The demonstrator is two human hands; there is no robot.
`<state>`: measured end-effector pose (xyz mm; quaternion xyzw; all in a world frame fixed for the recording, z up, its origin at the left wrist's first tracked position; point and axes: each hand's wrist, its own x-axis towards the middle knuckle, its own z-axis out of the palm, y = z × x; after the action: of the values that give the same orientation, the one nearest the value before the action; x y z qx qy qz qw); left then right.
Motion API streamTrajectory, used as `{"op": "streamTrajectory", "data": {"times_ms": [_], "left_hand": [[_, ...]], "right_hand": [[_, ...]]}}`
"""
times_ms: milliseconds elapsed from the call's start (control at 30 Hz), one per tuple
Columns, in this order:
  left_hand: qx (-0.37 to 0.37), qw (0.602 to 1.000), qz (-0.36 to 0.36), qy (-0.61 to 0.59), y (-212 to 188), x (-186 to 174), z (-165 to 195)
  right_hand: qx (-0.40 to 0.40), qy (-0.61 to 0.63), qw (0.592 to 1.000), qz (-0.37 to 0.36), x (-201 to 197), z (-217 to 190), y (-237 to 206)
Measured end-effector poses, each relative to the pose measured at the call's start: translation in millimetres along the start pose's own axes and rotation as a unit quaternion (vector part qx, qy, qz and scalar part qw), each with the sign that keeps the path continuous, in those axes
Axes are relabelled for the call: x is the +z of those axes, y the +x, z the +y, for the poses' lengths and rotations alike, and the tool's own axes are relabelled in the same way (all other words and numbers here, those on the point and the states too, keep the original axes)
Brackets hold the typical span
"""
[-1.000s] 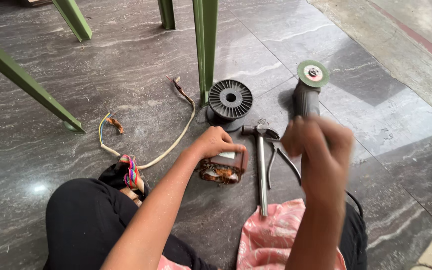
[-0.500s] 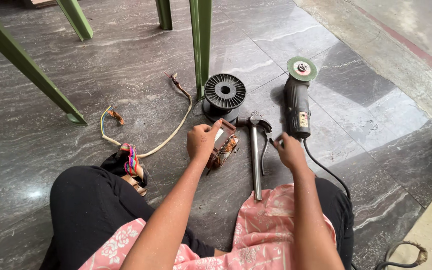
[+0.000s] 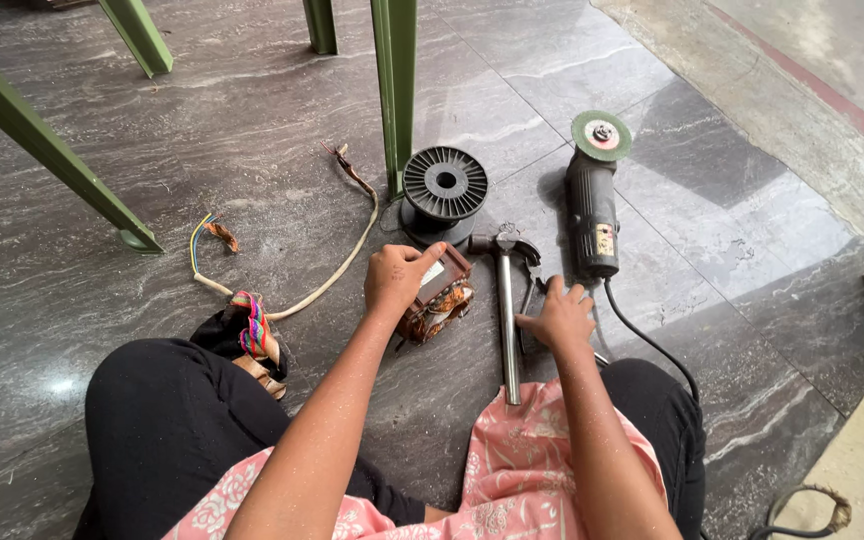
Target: The person sits on the floor and uses an angle grinder to smooth the surface of a small electric motor. They hold the motor with one hand and operate the grinder with the other, focusing on the motor's casing.
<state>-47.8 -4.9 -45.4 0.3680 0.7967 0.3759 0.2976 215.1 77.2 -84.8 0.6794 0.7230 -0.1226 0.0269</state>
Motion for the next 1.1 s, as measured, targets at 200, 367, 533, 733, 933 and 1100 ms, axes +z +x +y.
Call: {"op": "streamTrajectory", "data": {"times_ms": [200, 367, 533, 733, 933, 1100], "left_hand": [[0.051, 0.996, -0.074, -0.007, 19, 1, -12], [0.071, 0.996, -0.053, -0.022, 19, 6, -17], [0.040, 0.998, -0.037, -0.021, 14, 4, -14], [0.023, 0.999, -0.041, -0.011, 11, 2, -9], [0.035, 0.999, -0.036, -0.006, 11, 3, -11], [0.036, 0.999, -0.031, -0.006, 11, 4, -10]], "right_hand": [[0.049, 0.026, 0.998, 0.004, 11, 6, 10], [0.068, 0.015, 0.997, 0.027, 22, 7, 14], [0.057, 0.037, 0.995, 0.069, 26, 9, 15], [0.040, 0.061, 0.992, 0.105, 21, 16, 21], [0.007, 0.067, 0.990, 0.121, 7, 19, 23], [-0.011, 0.081, 0.988, 0.131, 5, 18, 23]]}}
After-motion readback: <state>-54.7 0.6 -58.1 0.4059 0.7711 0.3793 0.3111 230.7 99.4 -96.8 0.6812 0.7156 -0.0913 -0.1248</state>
